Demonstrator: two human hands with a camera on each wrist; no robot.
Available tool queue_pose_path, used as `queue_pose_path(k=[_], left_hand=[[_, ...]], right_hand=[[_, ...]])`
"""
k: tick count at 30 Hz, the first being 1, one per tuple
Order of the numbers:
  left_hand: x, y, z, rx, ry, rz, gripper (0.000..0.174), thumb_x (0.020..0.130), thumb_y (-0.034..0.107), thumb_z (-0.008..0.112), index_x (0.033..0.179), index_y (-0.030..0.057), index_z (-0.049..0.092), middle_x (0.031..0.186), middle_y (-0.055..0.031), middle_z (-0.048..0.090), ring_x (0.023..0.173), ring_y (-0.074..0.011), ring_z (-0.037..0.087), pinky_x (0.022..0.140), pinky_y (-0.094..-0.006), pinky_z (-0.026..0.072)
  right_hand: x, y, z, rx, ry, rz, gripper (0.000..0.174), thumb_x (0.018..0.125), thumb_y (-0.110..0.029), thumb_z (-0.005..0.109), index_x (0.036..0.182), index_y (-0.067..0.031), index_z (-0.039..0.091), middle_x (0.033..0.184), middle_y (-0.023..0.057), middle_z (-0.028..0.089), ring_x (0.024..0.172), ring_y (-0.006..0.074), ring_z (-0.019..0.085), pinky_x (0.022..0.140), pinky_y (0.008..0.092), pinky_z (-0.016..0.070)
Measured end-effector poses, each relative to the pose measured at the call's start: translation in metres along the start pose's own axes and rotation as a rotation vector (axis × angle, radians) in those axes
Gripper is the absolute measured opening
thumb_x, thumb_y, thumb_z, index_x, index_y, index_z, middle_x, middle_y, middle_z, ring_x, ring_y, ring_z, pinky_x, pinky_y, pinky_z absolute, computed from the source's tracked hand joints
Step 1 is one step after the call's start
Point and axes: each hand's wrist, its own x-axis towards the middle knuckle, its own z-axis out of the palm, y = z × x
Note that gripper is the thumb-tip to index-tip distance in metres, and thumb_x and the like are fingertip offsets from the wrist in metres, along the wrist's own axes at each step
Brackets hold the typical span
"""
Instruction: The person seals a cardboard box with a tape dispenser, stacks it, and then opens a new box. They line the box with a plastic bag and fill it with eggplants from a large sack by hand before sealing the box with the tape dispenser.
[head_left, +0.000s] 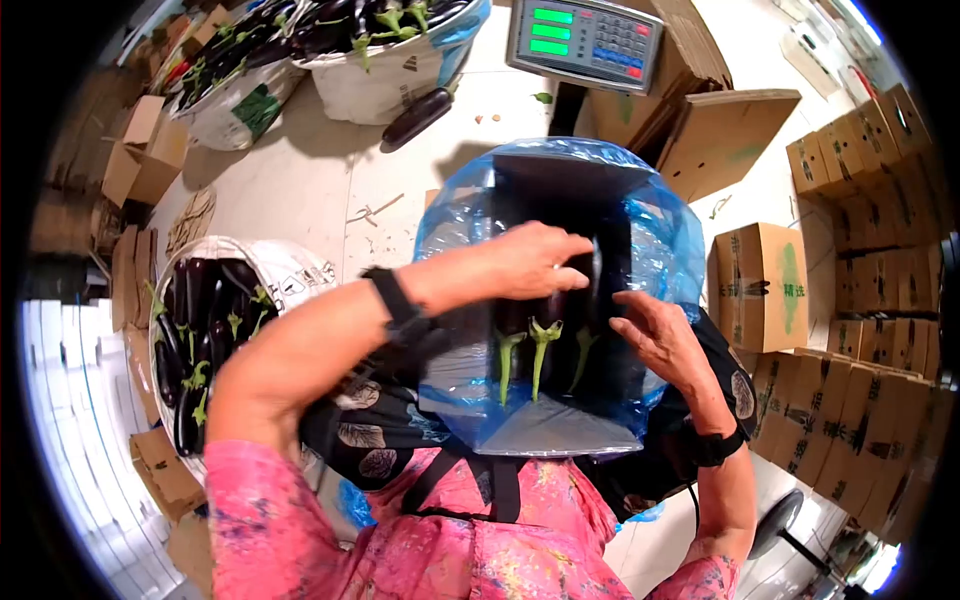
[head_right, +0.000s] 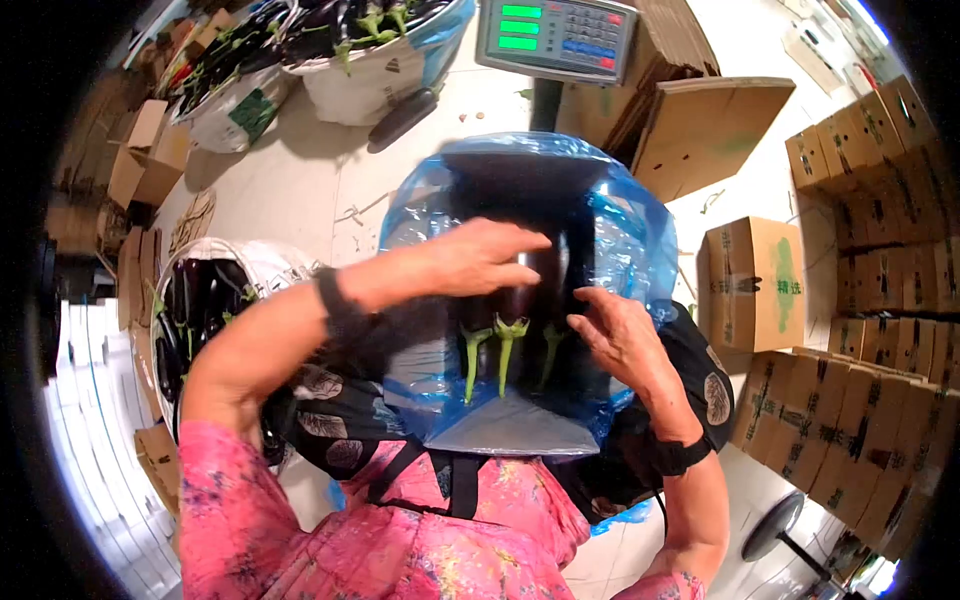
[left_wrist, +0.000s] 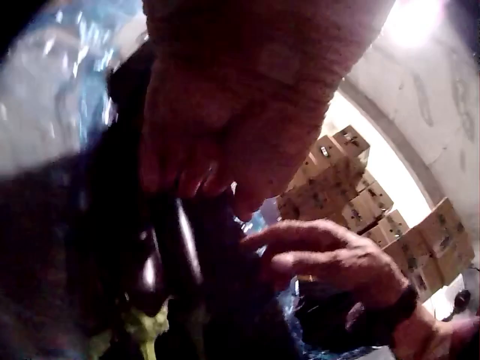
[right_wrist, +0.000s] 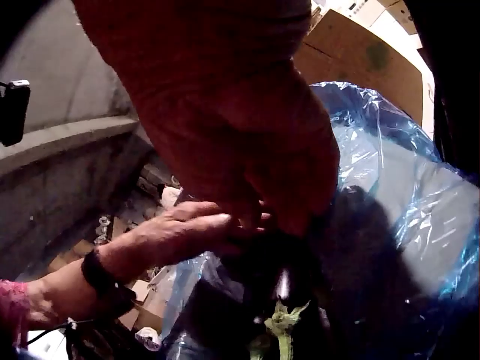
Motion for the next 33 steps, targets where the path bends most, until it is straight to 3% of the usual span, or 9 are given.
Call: queue_pose_path(k=[1, 3, 5, 8, 12, 17, 21, 24, 33], left_hand=[[-0.021, 0.003, -0.021, 0.004, 0.120, 0.068, 0.051, 0.093, 0.031, 0.064, 0.132, 0.0001, 0.056, 0.118, -0.0235, 0.064, 0.113, -0.0387, 0.060, 0.099, -0.0446, 0.0471], [-0.059, -0.003, -0.059, 0.035, 0.216, 0.059, 0.050, 0.094, 0.030, 0.063, 0.133, -0.0009, 0.055, 0.125, -0.0218, 0.063, 0.114, -0.0330, 0.062, 0.099, -0.0406, 0.0483], [-0.096, -0.012, -0.090, -0.283, 0.238, -0.206, 0.042, 0.096, 0.023, 0.060, 0.131, -0.0010, 0.057, 0.115, -0.0165, 0.068, 0.104, -0.0215, 0.066, 0.090, -0.0344, 0.0528], [-0.126, -0.020, -0.104, -0.232, 0.396, -0.370, 0.043, 0.094, 0.026, 0.063, 0.127, -0.0009, 0.060, 0.102, -0.0162, 0.071, 0.091, -0.0212, 0.068, 0.085, -0.0330, 0.0537], [-0.135, 0.006, -0.097, -0.427, 0.310, -0.210, 0.038, 0.096, 0.019, 0.062, 0.129, 0.0003, 0.059, 0.109, -0.0134, 0.070, 0.101, -0.0189, 0.066, 0.087, -0.0321, 0.0530], [-0.120, 0.021, -0.114, -0.090, 0.213, -0.019, 0.036, 0.089, 0.008, 0.065, 0.124, 0.0010, 0.060, 0.104, -0.0157, 0.069, 0.093, -0.0267, 0.068, 0.082, -0.0364, 0.0535], [-0.091, 0.010, -0.131, 0.310, 0.517, 0.038, 0.036, 0.086, 0.007, 0.067, 0.121, 0.0016, 0.063, 0.103, -0.0177, 0.068, 0.094, -0.0341, 0.067, 0.082, -0.0382, 0.0530], [-0.067, 0.006, -0.125, 0.121, 0.672, 0.157, 0.035, 0.086, 0.008, 0.068, 0.119, 0.0004, 0.063, 0.105, -0.0183, 0.068, 0.096, -0.0343, 0.066, 0.084, -0.0383, 0.0526], [-0.038, -0.015, -0.106, -0.070, 0.559, 0.126, 0.037, 0.084, 0.004, 0.070, 0.120, -0.0008, 0.063, 0.113, -0.0179, 0.065, 0.102, -0.0349, 0.063, 0.089, -0.0388, 0.0503]], right_hand=[[0.000, 0.003, 0.000, 0.025, -0.010, 0.029, 0.032, 0.091, -0.020, 0.068, 0.115, 0.0007, 0.064, 0.073, 0.0182, 0.064, 0.063, 0.0299, 0.062, 0.061, 0.0392, 0.0475], [0.000, 0.002, -0.001, 0.068, 0.004, 0.042, 0.031, 0.092, -0.019, 0.068, 0.115, 0.0009, 0.064, 0.073, 0.0164, 0.064, 0.062, 0.0253, 0.061, 0.061, 0.0370, 0.0475], [0.002, -0.005, -0.006, 0.100, 0.059, 0.016, 0.031, 0.093, -0.020, 0.067, 0.115, 0.0010, 0.065, 0.073, 0.0142, 0.065, 0.063, 0.0203, 0.061, 0.062, 0.0350, 0.0482], [0.008, -0.015, -0.017, 0.220, 0.125, 0.036, 0.030, 0.094, -0.021, 0.066, 0.115, 0.0014, 0.065, 0.076, 0.0117, 0.067, 0.067, 0.0157, 0.062, 0.065, 0.0318, 0.0502], [0.018, -0.022, -0.037, 0.274, 0.167, 0.049, 0.029, 0.097, -0.022, 0.064, 0.115, 0.0006, 0.066, 0.086, 0.0077, 0.070, 0.074, 0.0133, 0.065, 0.069, 0.0279, 0.0528], [0.025, 0.003, -0.048, 0.514, 0.347, 0.179, 0.029, 0.099, -0.023, 0.063, 0.118, -0.0015, 0.066, 0.094, 0.0065, 0.070, 0.080, 0.0112, 0.064, 0.071, 0.0250, 0.0504], [0.025, 0.026, -0.055, 0.659, 0.476, 0.291, 0.028, 0.098, -0.025, 0.063, 0.117, -0.0032, 0.066, 0.095, 0.0056, 0.069, 0.078, 0.0094, 0.061, 0.069, 0.0232, 0.0475], [0.021, 0.039, -0.057, 0.734, 0.473, 0.350, 0.028, 0.098, -0.024, 0.063, 0.116, -0.0025, 0.065, 0.095, 0.0064, 0.068, 0.078, 0.0090, 0.059, 0.069, 0.0229, 0.0463], [0.026, 0.004, -0.051, 0.732, 0.419, 0.398, 0.027, 0.098, -0.017, 0.063, 0.116, 0.0018, 0.065, 0.096, 0.0094, 0.069, 0.080, 0.0119, 0.061, 0.074, 0.0256, 0.0485]])
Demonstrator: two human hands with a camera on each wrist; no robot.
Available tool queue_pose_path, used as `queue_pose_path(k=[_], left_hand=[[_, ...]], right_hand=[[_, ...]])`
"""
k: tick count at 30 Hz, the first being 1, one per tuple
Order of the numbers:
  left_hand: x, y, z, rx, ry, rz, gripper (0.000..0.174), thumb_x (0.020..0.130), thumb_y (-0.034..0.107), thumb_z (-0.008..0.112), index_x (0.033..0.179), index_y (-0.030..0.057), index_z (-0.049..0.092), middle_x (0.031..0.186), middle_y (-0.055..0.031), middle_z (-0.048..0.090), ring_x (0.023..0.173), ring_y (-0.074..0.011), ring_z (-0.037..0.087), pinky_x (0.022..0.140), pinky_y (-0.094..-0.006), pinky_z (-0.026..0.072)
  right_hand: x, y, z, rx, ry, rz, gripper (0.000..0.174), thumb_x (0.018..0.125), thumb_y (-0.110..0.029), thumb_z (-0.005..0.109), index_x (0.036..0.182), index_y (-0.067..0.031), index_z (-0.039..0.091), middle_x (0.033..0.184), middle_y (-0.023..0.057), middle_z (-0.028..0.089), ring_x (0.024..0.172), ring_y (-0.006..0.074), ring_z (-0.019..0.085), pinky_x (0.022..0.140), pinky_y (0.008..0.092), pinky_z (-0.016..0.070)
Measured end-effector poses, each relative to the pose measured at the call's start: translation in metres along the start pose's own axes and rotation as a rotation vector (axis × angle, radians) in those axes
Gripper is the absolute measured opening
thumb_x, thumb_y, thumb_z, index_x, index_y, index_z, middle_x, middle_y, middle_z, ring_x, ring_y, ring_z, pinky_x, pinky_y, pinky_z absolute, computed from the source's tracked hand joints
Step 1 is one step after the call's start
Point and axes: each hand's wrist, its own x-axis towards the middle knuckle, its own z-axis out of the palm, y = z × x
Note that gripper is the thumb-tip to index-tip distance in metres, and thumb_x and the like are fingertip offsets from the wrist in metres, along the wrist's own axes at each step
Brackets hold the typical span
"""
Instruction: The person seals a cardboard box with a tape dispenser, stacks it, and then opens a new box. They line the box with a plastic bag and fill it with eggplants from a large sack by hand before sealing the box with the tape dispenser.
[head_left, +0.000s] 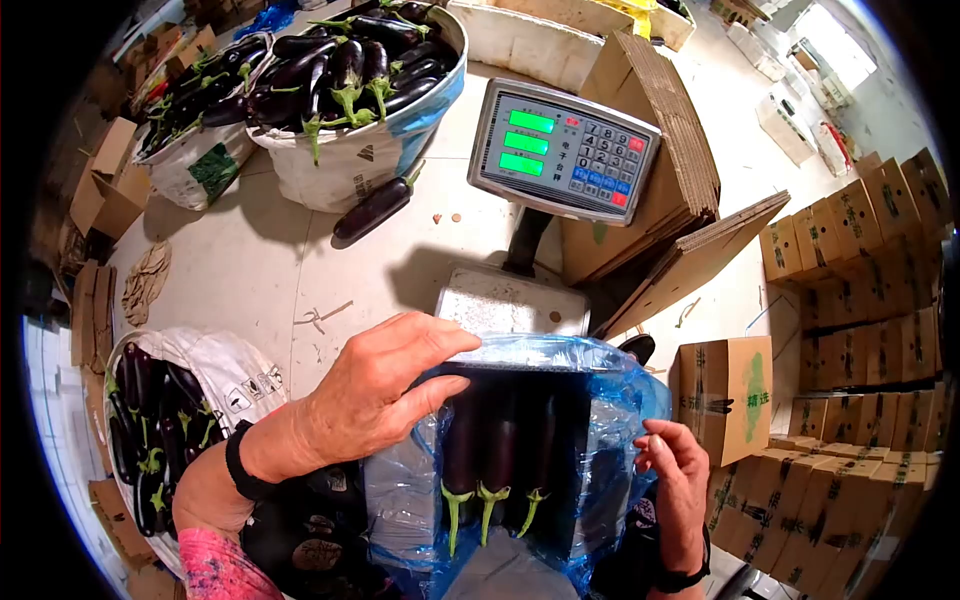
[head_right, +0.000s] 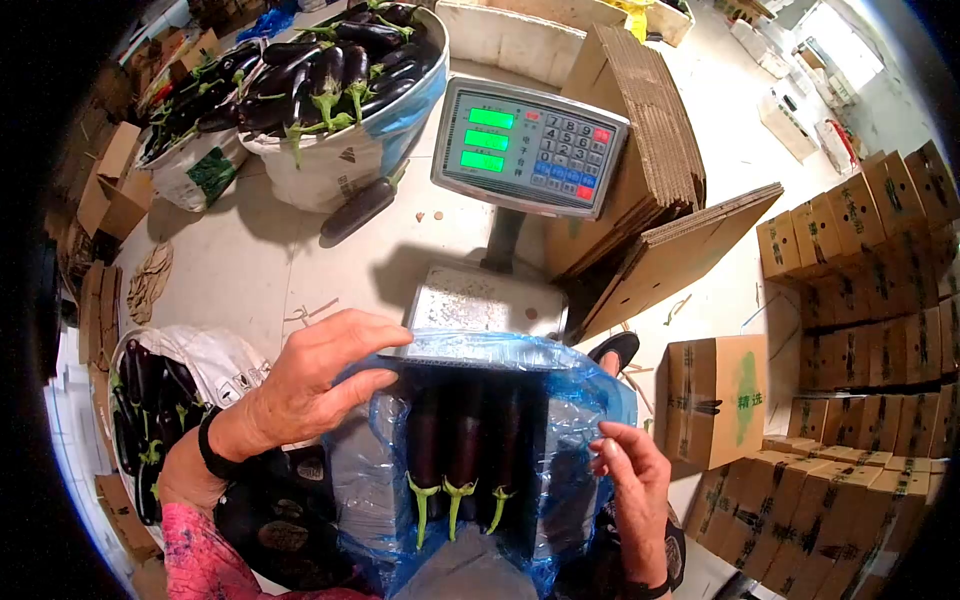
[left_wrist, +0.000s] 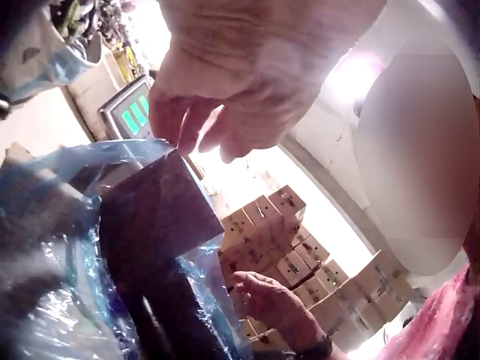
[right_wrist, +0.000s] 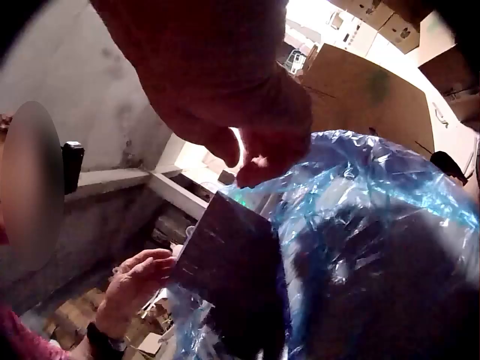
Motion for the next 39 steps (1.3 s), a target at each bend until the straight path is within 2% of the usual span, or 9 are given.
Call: queue_pose_path(k=[5, 6, 7, 13, 21, 27, 29, 35, 39], left_hand=[[0.004, -0.014, 0.007, -0.008, 0.055, 0.016, 0.031, 0.085, 0.006, 0.069, 0.115, -0.0013, 0.064, 0.105, -0.0186, 0.066, 0.096, -0.0367, 0.064, 0.084, -0.0405, 0.0515], [0.004, -0.017, 0.006, 0.004, 0.085, 0.023, 0.029, 0.085, 0.007, 0.069, 0.113, -0.0017, 0.064, 0.102, -0.0190, 0.066, 0.093, -0.0374, 0.064, 0.081, -0.0413, 0.0520], [0.003, -0.018, 0.002, -0.014, 0.102, -0.015, 0.028, 0.087, 0.008, 0.068, 0.113, -0.0012, 0.065, 0.099, -0.0188, 0.066, 0.090, -0.0381, 0.065, 0.079, -0.0408, 0.0522], [-0.043, -0.016, -0.082, -0.155, 0.183, -0.421, 0.030, 0.097, 0.015, 0.060, 0.123, 0.0028, 0.064, 0.111, -0.0080, 0.071, 0.103, -0.0149, 0.066, 0.087, -0.0303, 0.0533], [-0.281, -0.018, -0.202, 0.064, 0.558, -0.955, 0.037, 0.097, 0.026, 0.060, 0.122, -0.0002, 0.064, 0.104, -0.0068, 0.071, 0.096, -0.0124, 0.066, 0.085, -0.0267, 0.0509], [-0.468, -0.041, -0.154, -0.049, 0.807, -1.214, 0.038, 0.094, 0.025, 0.059, 0.123, -0.0004, 0.061, 0.098, -0.0024, 0.068, 0.089, -0.0108, 0.064, 0.080, -0.0262, 0.0514], [-0.497, -0.047, -0.119, 0.143, 0.751, -1.280, 0.037, 0.086, 0.017, 0.064, 0.119, -0.0001, 0.063, 0.090, -0.0067, 0.070, 0.081, -0.0195, 0.066, 0.075, -0.0313, 0.0532], [-0.481, -0.030, -0.034, 0.625, 0.314, -0.870, 0.080, 0.072, 0.001, 0.072, 0.145, 0.0121, 0.043, 0.142, -0.0192, 0.042, 0.130, -0.0409, 0.043, 0.107, -0.0459, 0.0398], [-0.466, -0.041, -0.022, 0.687, 0.076, -0.609, 0.065, 0.070, -0.004, 0.074, 0.131, 0.0114, 0.057, 0.146, -0.0137, 0.042, 0.137, -0.0380, 0.038, 0.108, -0.0489, 0.0400]], right_hand=[[-0.007, -0.008, 0.015, -0.093, -0.029, -0.016, 0.025, 0.097, -0.015, 0.064, 0.113, 0.0029, 0.065, 0.093, 0.0096, 0.070, 0.078, 0.0119, 0.062, 0.071, 0.0263, 0.0499], [-0.009, -0.008, 0.014, -0.075, -0.065, 0.001, 0.023, 0.098, -0.009, 0.061, 0.118, 0.0031, 0.064, 0.098, 0.0101, 0.069, 0.089, 0.0131, 0.064, 0.078, 0.0266, 0.0530], [-0.009, -0.004, 0.017, -0.066, -0.029, -0.020, 0.026, 0.096, -0.016, 0.064, 0.114, 0.0022, 0.065, 0.092, 0.0100, 0.069, 0.077, 0.0121, 0.061, 0.071, 0.0267, 0.0494], [-0.015, 0.001, 0.025, -0.214, -0.085, 0.000, 0.026, 0.096, -0.017, 0.062, 0.115, 0.0011, 0.065, 0.091, 0.0065, 0.067, 0.077, 0.0106, 0.058, 0.070, 0.0248, 0.0461], [-0.014, 0.023, 0.044, -0.337, -0.168, -0.025, 0.029, 0.098, -0.028, 0.063, 0.114, -0.0041, 0.066, 0.087, 0.0030, 0.067, 0.073, 0.0073, 0.057, 0.066, 0.0210, 0.0441], [-0.016, 0.042, 0.054, -0.276, -0.248, -0.063, 0.025, 0.100, -0.026, 0.062, 0.113, -0.0054, 0.067, 0.085, 0.0039, 0.068, 0.068, 0.0065, 0.059, 0.060, 0.0193, 0.0447], [-0.022, 0.039, 0.059, -0.304, -0.258, -0.052, 0.024, 0.100, -0.025, 0.062, 0.112, -0.0051, 0.067, 0.085, 0.0041, 0.069, 0.067, 0.0065, 0.059, 0.059, 0.0190, 0.0451], [-0.045, 0.029, 0.078, -0.390, -0.328, -0.050, 0.025, 0.099, -0.024, 0.062, 0.113, -0.0031, 0.066, 0.085, 0.0035, 0.068, 0.070, 0.0074, 0.058, 0.062, 0.0204, 0.0453], [-0.055, 0.029, 0.080, -0.436, -0.393, -0.077, 0.027, 0.098, -0.024, 0.062, 0.113, -0.0009, 0.065, 0.088, 0.0038, 0.067, 0.074, 0.0089, 0.058, 0.065, 0.0223, 0.0454]])
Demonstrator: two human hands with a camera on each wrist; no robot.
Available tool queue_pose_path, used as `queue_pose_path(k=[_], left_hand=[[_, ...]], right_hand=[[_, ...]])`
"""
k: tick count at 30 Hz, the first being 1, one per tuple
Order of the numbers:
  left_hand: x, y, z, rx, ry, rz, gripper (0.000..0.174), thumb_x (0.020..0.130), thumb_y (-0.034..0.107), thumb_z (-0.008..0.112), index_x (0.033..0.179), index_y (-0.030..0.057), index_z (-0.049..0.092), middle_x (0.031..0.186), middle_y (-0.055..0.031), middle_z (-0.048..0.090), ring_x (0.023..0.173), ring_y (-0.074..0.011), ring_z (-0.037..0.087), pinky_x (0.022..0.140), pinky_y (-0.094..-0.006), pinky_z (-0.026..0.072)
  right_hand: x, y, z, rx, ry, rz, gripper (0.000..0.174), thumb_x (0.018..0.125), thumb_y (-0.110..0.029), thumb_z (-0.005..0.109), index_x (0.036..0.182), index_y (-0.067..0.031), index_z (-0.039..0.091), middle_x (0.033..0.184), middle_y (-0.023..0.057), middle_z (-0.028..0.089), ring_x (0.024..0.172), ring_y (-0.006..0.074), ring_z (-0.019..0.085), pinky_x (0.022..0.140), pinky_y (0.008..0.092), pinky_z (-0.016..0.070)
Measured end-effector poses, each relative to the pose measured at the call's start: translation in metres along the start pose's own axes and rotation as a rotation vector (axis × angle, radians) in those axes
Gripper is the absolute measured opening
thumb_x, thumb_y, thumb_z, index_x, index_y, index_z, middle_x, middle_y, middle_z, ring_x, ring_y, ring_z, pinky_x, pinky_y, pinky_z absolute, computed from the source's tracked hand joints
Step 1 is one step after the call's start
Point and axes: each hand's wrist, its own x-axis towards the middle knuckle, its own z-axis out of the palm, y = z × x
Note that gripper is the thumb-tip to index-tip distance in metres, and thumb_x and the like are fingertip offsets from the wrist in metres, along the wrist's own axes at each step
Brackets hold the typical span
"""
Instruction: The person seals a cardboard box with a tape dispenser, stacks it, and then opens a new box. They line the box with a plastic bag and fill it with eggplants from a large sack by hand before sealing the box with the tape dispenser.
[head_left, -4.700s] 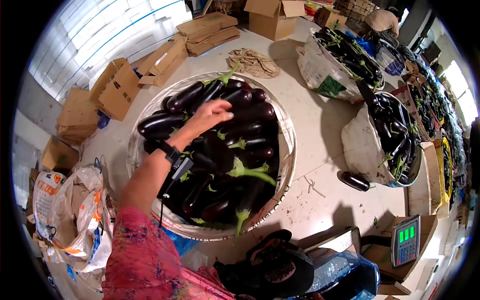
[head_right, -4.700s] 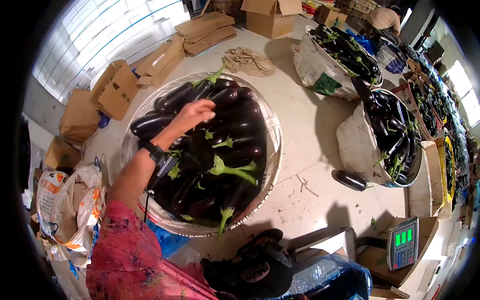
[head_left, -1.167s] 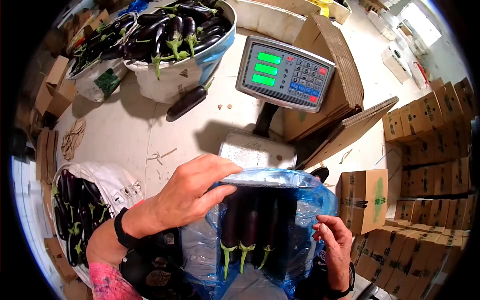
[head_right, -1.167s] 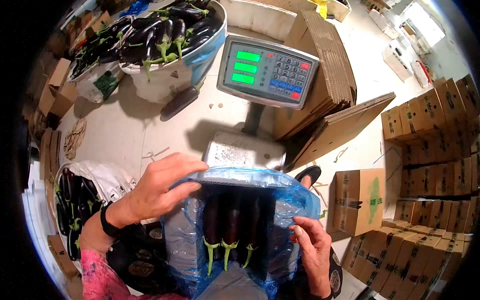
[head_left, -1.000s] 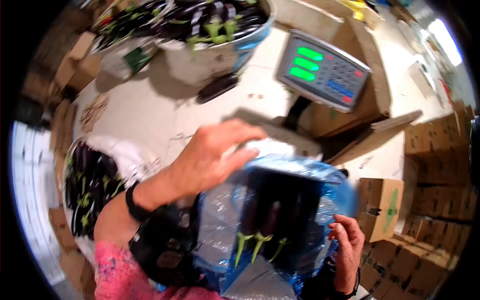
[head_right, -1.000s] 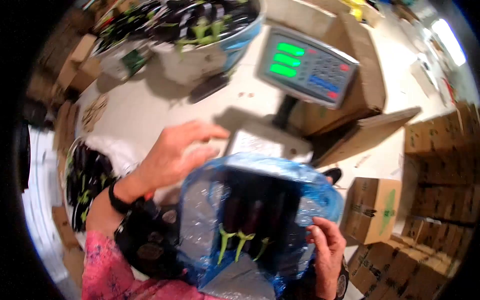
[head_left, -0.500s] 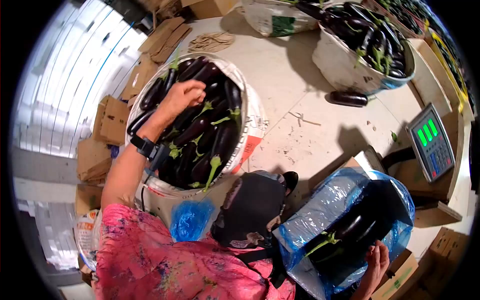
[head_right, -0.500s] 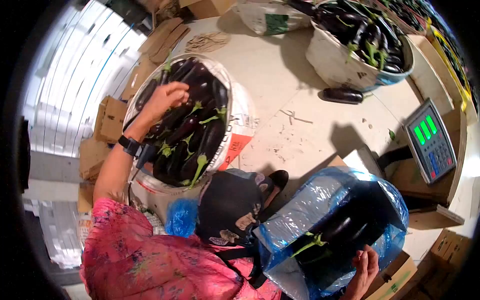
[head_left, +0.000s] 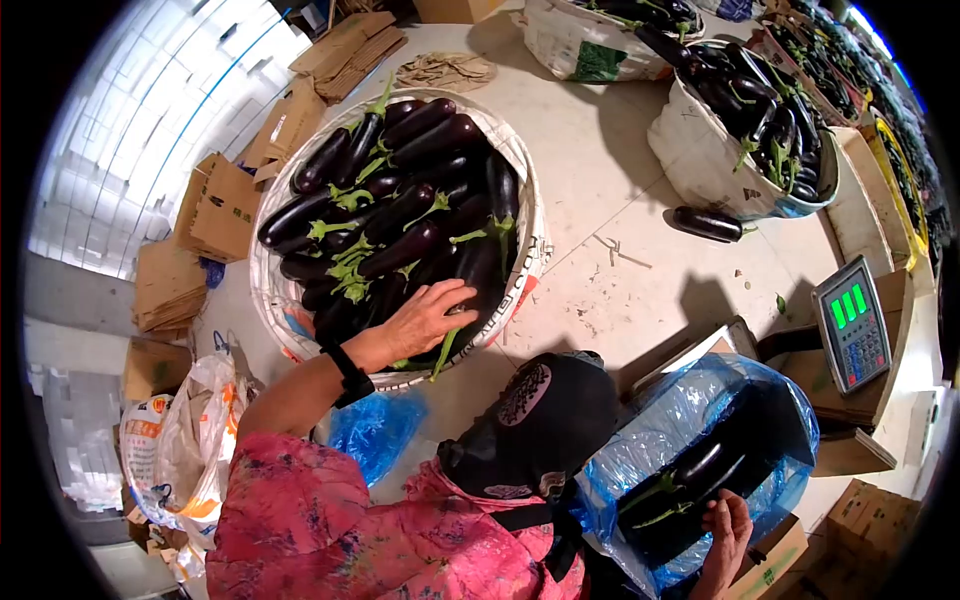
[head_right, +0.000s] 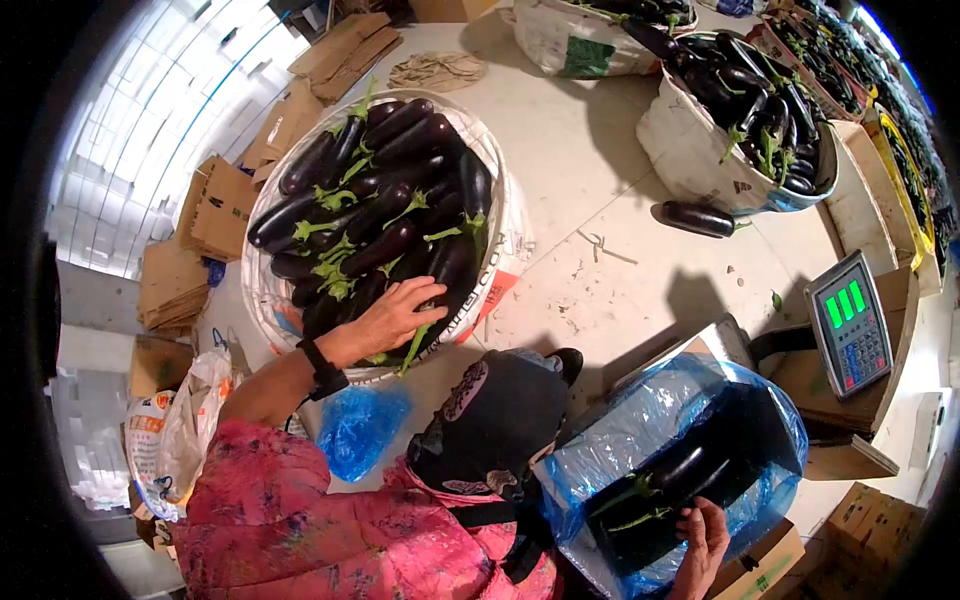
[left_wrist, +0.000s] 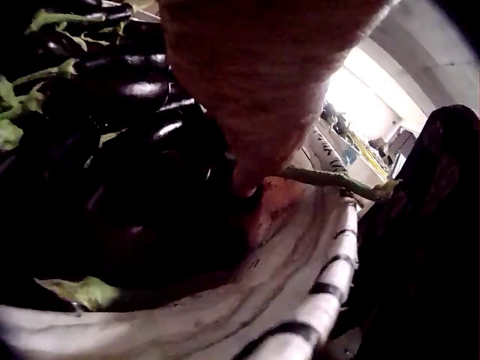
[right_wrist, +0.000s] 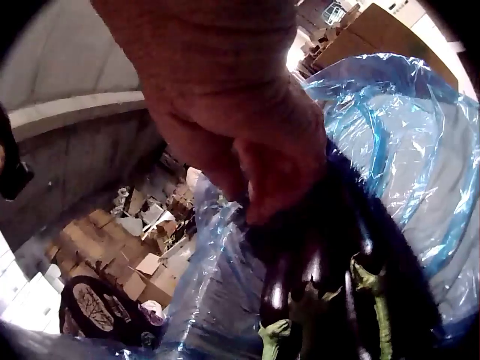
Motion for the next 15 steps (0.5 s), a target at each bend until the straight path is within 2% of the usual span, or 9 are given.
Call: queue_pose_path(k=[3, 6, 7, 9, 10, 11, 12, 14, 15], left_hand=[[0.008, -0.002, -0.004, -0.056, 0.088, 0.052, 0.049, 0.074, -0.001, 0.072, 0.121, 0.0090, 0.063, 0.139, -0.0129, 0.051, 0.132, -0.0381, 0.045, 0.106, -0.0473, 0.0432], [0.022, -0.004, -0.021, 0.008, 0.401, 0.075, 0.037, 0.082, 0.005, 0.069, 0.119, 0.0068, 0.064, 0.127, -0.0138, 0.061, 0.123, -0.0359, 0.055, 0.103, -0.0435, 0.0461], [0.023, 0.002, -0.029, -0.386, 0.474, -0.361, 0.026, 0.090, 0.011, 0.065, 0.115, 0.0035, 0.065, 0.113, -0.0111, 0.068, 0.111, -0.0264, 0.063, 0.098, -0.0361, 0.0490], [0.031, -0.007, -0.063, -0.895, 0.571, -0.634, 0.028, 0.096, 0.022, 0.062, 0.116, 0.0036, 0.064, 0.107, -0.0051, 0.065, 0.099, -0.0099, 0.060, 0.085, -0.0255, 0.0499], [0.031, -0.011, -0.076, -0.876, 0.626, -0.656, 0.032, 0.097, 0.030, 0.061, 0.117, 0.0052, 0.063, 0.105, -0.0050, 0.065, 0.096, -0.0116, 0.060, 0.083, -0.0274, 0.0505], [0.035, -0.012, -0.089, -1.001, 0.722, -0.700, 0.028, 0.098, 0.027, 0.061, 0.115, 0.0053, 0.064, 0.104, -0.0061, 0.065, 0.092, -0.0133, 0.063, 0.078, -0.0303, 0.0562], [0.040, -0.017, -0.099, -1.105, 0.777, -0.699, 0.029, 0.098, 0.029, 0.061, 0.115, 0.0063, 0.064, 0.105, -0.0054, 0.064, 0.094, -0.0141, 0.063, 0.077, -0.0333, 0.0573], [0.043, -0.021, -0.116, -1.108, 0.748, -0.586, 0.032, 0.100, 0.031, 0.056, 0.115, 0.0051, 0.064, 0.105, -0.0054, 0.064, 0.095, -0.0157, 0.063, 0.075, -0.0345, 0.0573], [0.049, -0.016, -0.130, -0.875, 0.673, -0.559, 0.034, 0.100, 0.032, 0.053, 0.116, 0.0039, 0.064, 0.107, -0.0057, 0.064, 0.094, -0.0163, 0.063, 0.074, -0.0343, 0.0572]], right_hand=[[-0.004, 0.005, -0.004, -0.024, -0.003, 0.024, 0.027, 0.098, -0.022, 0.063, 0.113, -0.0005, 0.064, 0.088, 0.0046, 0.067, 0.075, 0.0094, 0.059, 0.065, 0.0224, 0.0458], [-0.011, 0.008, -0.009, -0.007, -0.018, 0.046, 0.027, 0.097, -0.022, 0.063, 0.114, -0.0008, 0.064, 0.089, 0.0050, 0.068, 0.075, 0.0098, 0.060, 0.066, 0.0226, 0.0462], [-0.013, 0.009, -0.009, 0.002, -0.024, 0.049, 0.028, 0.096, -0.022, 0.064, 0.114, -0.0009, 0.064, 0.089, 0.0052, 0.068, 0.075, 0.0099, 0.060, 0.066, 0.0227, 0.0464], [-0.014, 0.011, -0.010, 0.040, -0.014, 0.062, 0.029, 0.096, -0.023, 0.065, 0.114, -0.0011, 0.064, 0.089, 0.0052, 0.068, 0.075, 0.0101, 0.060, 0.067, 0.0230, 0.0468], [-0.014, 0.013, -0.012, 0.062, -0.001, 0.072, 0.029, 0.096, -0.024, 0.065, 0.114, -0.0012, 0.064, 0.089, 0.0052, 0.068, 0.075, 0.0102, 0.061, 0.067, 0.0232, 0.0470], [-0.013, 0.015, -0.015, 0.089, -0.005, 0.083, 0.032, 0.095, -0.023, 0.066, 0.116, 0.0013, 0.064, 0.091, 0.0075, 0.068, 0.077, 0.0135, 0.060, 0.069, 0.0264, 0.0471], [-0.015, 0.009, -0.013, 0.067, -0.002, 0.076, 0.032, 0.096, -0.026, 0.065, 0.115, -0.0009, 0.064, 0.090, 0.0055, 0.067, 0.078, 0.0102, 0.060, 0.069, 0.0237, 0.0471], [-0.009, 0.019, -0.018, 0.080, -0.030, 0.031, 0.031, 0.096, -0.025, 0.064, 0.115, 0.0006, 0.064, 0.091, 0.0052, 0.066, 0.081, 0.0109, 0.060, 0.070, 0.0241, 0.0470], [-0.009, 0.014, -0.017, 0.079, -0.072, 0.013, 0.031, 0.097, -0.024, 0.064, 0.116, 0.0015, 0.063, 0.091, 0.0048, 0.065, 0.081, 0.0111, 0.059, 0.071, 0.0245, 0.0471]])
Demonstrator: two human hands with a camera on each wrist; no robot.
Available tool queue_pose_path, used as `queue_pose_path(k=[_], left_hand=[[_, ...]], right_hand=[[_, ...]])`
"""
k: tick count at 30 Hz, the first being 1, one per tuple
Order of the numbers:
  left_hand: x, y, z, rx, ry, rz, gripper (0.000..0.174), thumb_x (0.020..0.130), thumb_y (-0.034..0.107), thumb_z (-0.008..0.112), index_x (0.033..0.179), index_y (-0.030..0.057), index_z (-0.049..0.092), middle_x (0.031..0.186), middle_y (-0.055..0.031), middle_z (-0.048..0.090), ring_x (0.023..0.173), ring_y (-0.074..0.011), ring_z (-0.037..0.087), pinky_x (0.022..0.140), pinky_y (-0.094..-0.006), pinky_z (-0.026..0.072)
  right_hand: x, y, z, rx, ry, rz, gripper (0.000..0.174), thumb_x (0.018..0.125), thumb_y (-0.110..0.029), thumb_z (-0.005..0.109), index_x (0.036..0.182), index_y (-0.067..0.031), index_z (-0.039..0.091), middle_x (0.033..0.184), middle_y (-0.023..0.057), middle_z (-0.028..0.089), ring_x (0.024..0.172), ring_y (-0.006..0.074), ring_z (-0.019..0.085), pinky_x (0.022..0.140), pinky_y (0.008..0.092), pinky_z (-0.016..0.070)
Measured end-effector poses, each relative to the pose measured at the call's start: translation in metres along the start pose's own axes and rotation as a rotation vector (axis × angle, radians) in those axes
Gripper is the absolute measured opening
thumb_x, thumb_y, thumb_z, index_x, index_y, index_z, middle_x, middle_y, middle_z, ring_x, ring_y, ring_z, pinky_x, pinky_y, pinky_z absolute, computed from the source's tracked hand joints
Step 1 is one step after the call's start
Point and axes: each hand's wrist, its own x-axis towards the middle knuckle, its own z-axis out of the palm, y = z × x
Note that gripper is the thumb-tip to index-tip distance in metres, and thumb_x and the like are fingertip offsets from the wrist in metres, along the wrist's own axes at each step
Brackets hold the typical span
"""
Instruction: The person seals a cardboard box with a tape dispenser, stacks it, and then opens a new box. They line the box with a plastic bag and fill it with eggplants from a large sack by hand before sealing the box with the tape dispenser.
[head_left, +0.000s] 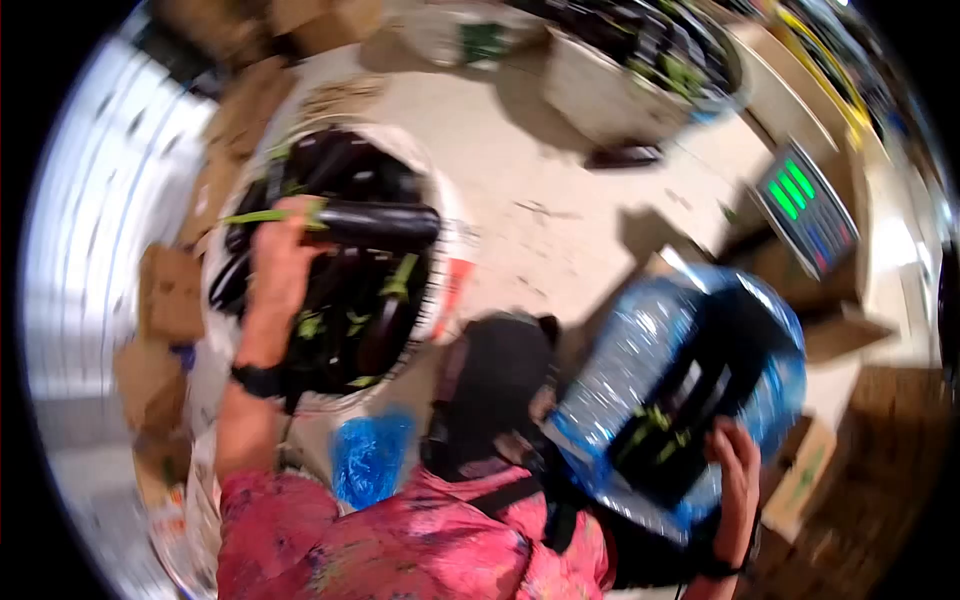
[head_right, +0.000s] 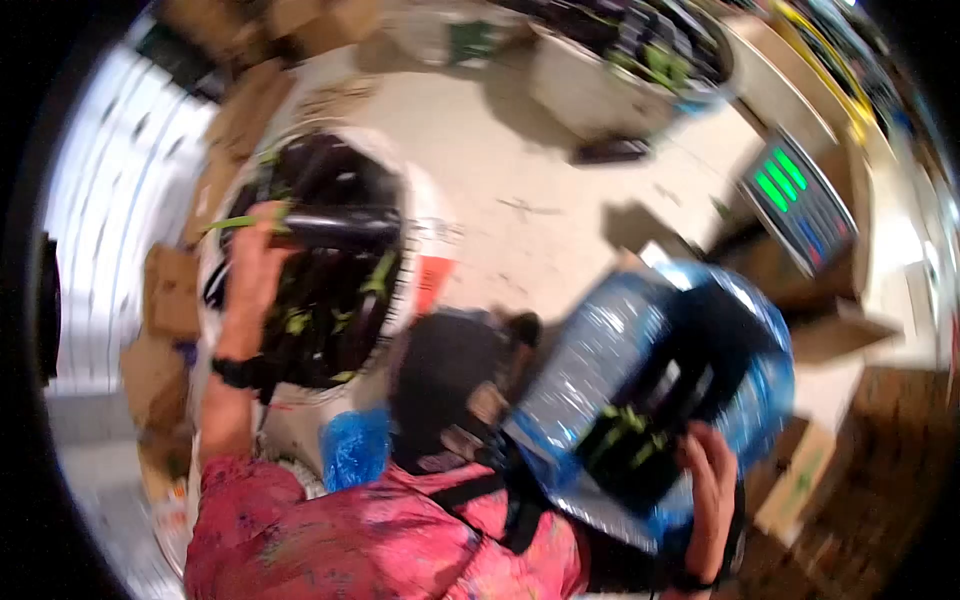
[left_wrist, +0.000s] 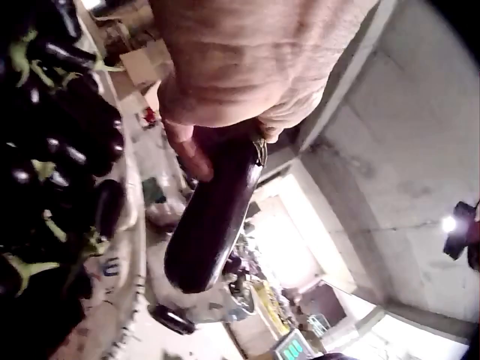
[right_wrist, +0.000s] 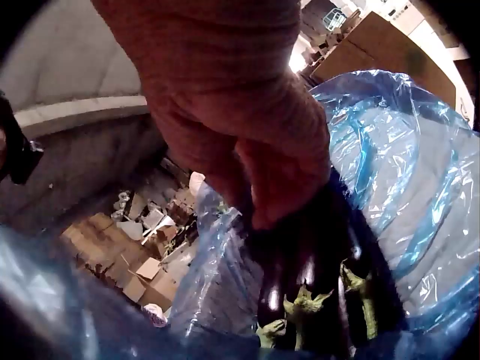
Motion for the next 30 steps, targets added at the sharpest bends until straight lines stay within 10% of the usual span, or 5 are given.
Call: queue_pose_path(k=[5, 14, 21, 30], left_hand=[[0.008, 0.087, 0.074, -0.323, -0.434, -0.046, 0.047, 0.100, 0.048, 0.050, 0.123, 0.0072, 0.059, 0.107, -0.0072, 0.067, 0.097, -0.0158, 0.067, 0.082, -0.0317, 0.0594], [-0.087, 0.168, 0.328, 0.067, -1.394, -0.060, 0.048, 0.103, 0.045, 0.048, 0.090, 0.0028, 0.067, 0.078, -0.0055, 0.064, 0.065, -0.0120, 0.061, 0.054, -0.0266, 0.0517], [-0.171, 0.110, 0.451, 0.358, -1.526, 0.097, 0.065, 0.098, 0.054, 0.047, 0.086, -0.0060, 0.068, 0.068, -0.0197, 0.068, 0.058, -0.0293, 0.071, 0.067, -0.0398, 0.0582], [-0.192, 0.079, 0.485, 0.368, -1.479, -0.179, 0.069, 0.093, 0.059, 0.054, 0.081, -0.0081, 0.066, 0.068, -0.0189, 0.068, 0.054, -0.0281, 0.070, 0.063, -0.0373, 0.0595]], right_hand=[[-0.006, -0.006, -0.006, 0.015, 0.028, -0.009, 0.033, 0.097, -0.024, 0.063, 0.119, 0.0015, 0.064, 0.093, 0.0029, 0.067, 0.081, 0.0111, 0.061, 0.071, 0.0259, 0.0484], [-0.026, 0.021, -0.030, -0.008, 0.100, -0.016, 0.032, 0.096, -0.023, 0.065, 0.118, 0.0004, 0.065, 0.099, 0.0093, 0.072, 0.083, 0.0134, 0.066, 0.074, 0.0289, 0.0524], [-0.035, 0.020, -0.038, -0.192, 0.119, -0.140, 0.028, 0.094, -0.019, 0.065, 0.114, 0.0003, 0.065, 0.088, 0.0113, 0.071, 0.077, 0.0137, 0.065, 0.070, 0.0299, 0.0514], [-0.007, 0.026, -0.016, -0.622, 0.136, -0.446, 0.030, 0.084, -0.008, 0.070, 0.112, -0.0034, 0.062, 0.093, 0.0169, 0.058, 0.086, 0.0381, 0.058, 0.075, 0.0439, 0.0483]])
